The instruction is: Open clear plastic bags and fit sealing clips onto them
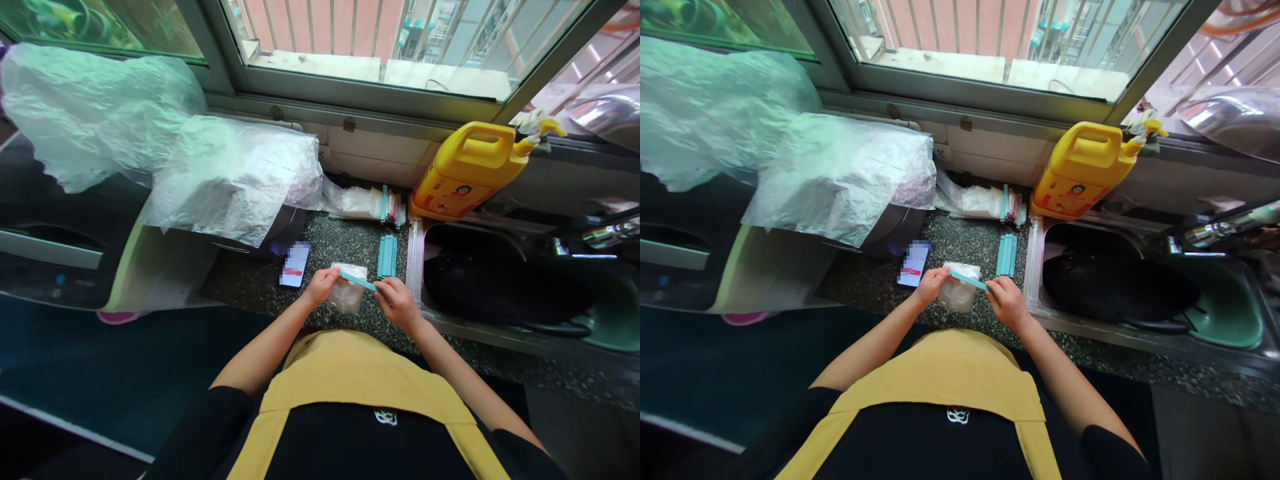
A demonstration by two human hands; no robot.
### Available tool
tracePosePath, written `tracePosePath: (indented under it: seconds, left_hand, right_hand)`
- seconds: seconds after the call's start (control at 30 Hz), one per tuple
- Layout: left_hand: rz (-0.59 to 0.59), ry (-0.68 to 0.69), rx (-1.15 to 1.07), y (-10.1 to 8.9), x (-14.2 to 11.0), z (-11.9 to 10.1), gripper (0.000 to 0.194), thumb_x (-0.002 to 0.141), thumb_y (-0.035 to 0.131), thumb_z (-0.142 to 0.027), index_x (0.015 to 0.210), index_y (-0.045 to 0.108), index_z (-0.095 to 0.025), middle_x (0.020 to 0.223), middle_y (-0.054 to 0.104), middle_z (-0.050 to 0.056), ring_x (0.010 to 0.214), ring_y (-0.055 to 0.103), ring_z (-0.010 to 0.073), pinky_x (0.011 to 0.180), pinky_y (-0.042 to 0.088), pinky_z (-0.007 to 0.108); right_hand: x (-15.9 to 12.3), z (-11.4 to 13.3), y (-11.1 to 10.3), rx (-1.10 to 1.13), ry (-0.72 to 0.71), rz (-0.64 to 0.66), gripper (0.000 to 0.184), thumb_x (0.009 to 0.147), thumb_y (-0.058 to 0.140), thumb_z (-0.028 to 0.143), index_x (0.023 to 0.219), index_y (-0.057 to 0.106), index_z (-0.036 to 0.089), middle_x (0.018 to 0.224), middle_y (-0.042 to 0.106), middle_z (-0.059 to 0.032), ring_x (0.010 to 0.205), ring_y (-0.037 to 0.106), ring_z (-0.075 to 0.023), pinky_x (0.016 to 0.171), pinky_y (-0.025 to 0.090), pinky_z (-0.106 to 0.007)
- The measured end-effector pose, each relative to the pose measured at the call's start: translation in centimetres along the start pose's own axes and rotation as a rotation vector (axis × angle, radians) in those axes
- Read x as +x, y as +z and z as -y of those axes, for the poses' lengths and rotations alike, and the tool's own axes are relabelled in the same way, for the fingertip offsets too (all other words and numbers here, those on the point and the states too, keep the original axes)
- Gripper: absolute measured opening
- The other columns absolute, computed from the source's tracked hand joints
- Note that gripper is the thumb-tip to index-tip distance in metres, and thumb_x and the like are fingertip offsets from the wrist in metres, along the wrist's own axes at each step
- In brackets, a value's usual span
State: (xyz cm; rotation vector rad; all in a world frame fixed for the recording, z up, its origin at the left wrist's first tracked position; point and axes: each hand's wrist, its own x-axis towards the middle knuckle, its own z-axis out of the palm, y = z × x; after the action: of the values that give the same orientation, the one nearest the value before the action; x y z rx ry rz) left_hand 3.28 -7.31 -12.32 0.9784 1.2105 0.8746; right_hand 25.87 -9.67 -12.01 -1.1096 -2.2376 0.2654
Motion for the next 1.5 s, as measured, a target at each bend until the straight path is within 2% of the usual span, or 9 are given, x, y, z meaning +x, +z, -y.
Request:
tracePosePath:
  seconds: [0.17, 0.4, 0.57, 0.7, 1.03, 1.2, 1.5]
  left_hand:
    - [-0.048, 0.02, 0.015, 1.8, -0.5, -0.1, 0.053, 0.073, 0.056, -0.062, 0.067, 0.07, -0.011, 0.064, 0.069, 0.006, 0.062, 0.06, 0.0164, 0.063, 0.046, 0.027]
    - [-0.144, 0.077, 0.046, 3.8, -1.8, -0.3, 0.056, 0.074, 0.054, -0.063, 0.066, 0.07, -0.01, 0.064, 0.068, 0.007, 0.062, 0.058, 0.0164, 0.062, 0.044, 0.027]
    - [-0.218, 0.089, 0.061, 4.6, -2.8, -0.3, 0.056, 0.072, 0.054, -0.064, 0.064, 0.07, -0.011, 0.062, 0.069, 0.006, 0.059, 0.057, 0.0157, 0.06, 0.043, 0.026]
    - [-0.226, 0.094, 0.062, 4.7, -3.2, -0.4, 0.054, 0.074, 0.054, -0.062, 0.063, 0.07, -0.012, 0.063, 0.069, 0.006, 0.061, 0.058, 0.0162, 0.062, 0.044, 0.027]
    - [-0.14, 0.096, 0.025, 2.3, -2.0, 0.4, 0.052, 0.074, 0.054, -0.06, 0.066, 0.069, -0.01, 0.064, 0.069, 0.006, 0.061, 0.058, 0.0158, 0.062, 0.043, 0.027]
    - [-0.083, 0.063, -0.068, 0.9, -1.0, 1.2, 0.053, 0.071, 0.057, -0.063, 0.065, 0.068, -0.011, 0.064, 0.07, 0.006, 0.062, 0.06, 0.0165, 0.064, 0.046, 0.028]
    - [-0.006, 0.053, -0.057, -2.0, 0.2, 0.6, 0.049, 0.074, 0.057, -0.058, 0.064, 0.068, -0.011, 0.064, 0.07, 0.005, 0.061, 0.061, 0.0157, 0.062, 0.047, 0.027]
  right_hand:
    - [0.0, -1.0, -1.5, -0.086, -0.042, 0.019, 0.014, 0.088, 0.054, 0.026, 0.092, 0.065, 0.019, 0.078, 0.061, -0.0062, 0.073, 0.056, -0.0178, 0.064, 0.047, -0.03]
    - [-0.1, -2.4, -2.5, -0.011, -0.077, 0.04, 0.014, 0.089, 0.052, 0.023, 0.091, 0.064, 0.018, 0.079, 0.062, -0.0061, 0.071, 0.057, -0.0159, 0.061, 0.046, -0.027]
    - [-0.3, -3.0, -2.7, 0.045, -0.103, 0.053, 0.013, 0.089, 0.052, 0.022, 0.092, 0.064, 0.019, 0.079, 0.061, -0.0064, 0.072, 0.058, -0.0168, 0.061, 0.047, -0.028]
    - [-0.4, -2.9, -2.6, 0.072, -0.119, 0.048, 0.015, 0.088, 0.052, 0.022, 0.094, 0.065, 0.018, 0.079, 0.061, -0.0072, 0.074, 0.058, -0.0178, 0.062, 0.048, -0.029]
    - [0.3, -1.3, -2.0, -0.043, -0.128, 0.026, 0.015, 0.09, 0.049, 0.022, 0.092, 0.064, 0.018, 0.076, 0.061, -0.0065, 0.071, 0.057, -0.0164, 0.06, 0.048, -0.028]
    - [0.7, -0.1, -1.1, -0.083, -0.073, 0.04, 0.016, 0.09, 0.048, 0.022, 0.092, 0.064, 0.019, 0.079, 0.061, -0.0069, 0.074, 0.057, -0.017, 0.063, 0.048, -0.028]
    - [2.2, 1.2, 0.5, -0.133, -0.035, 0.046, 0.018, 0.09, 0.046, 0.023, 0.092, 0.064, 0.02, 0.079, 0.061, -0.0071, 0.074, 0.056, -0.0171, 0.064, 0.048, -0.029]
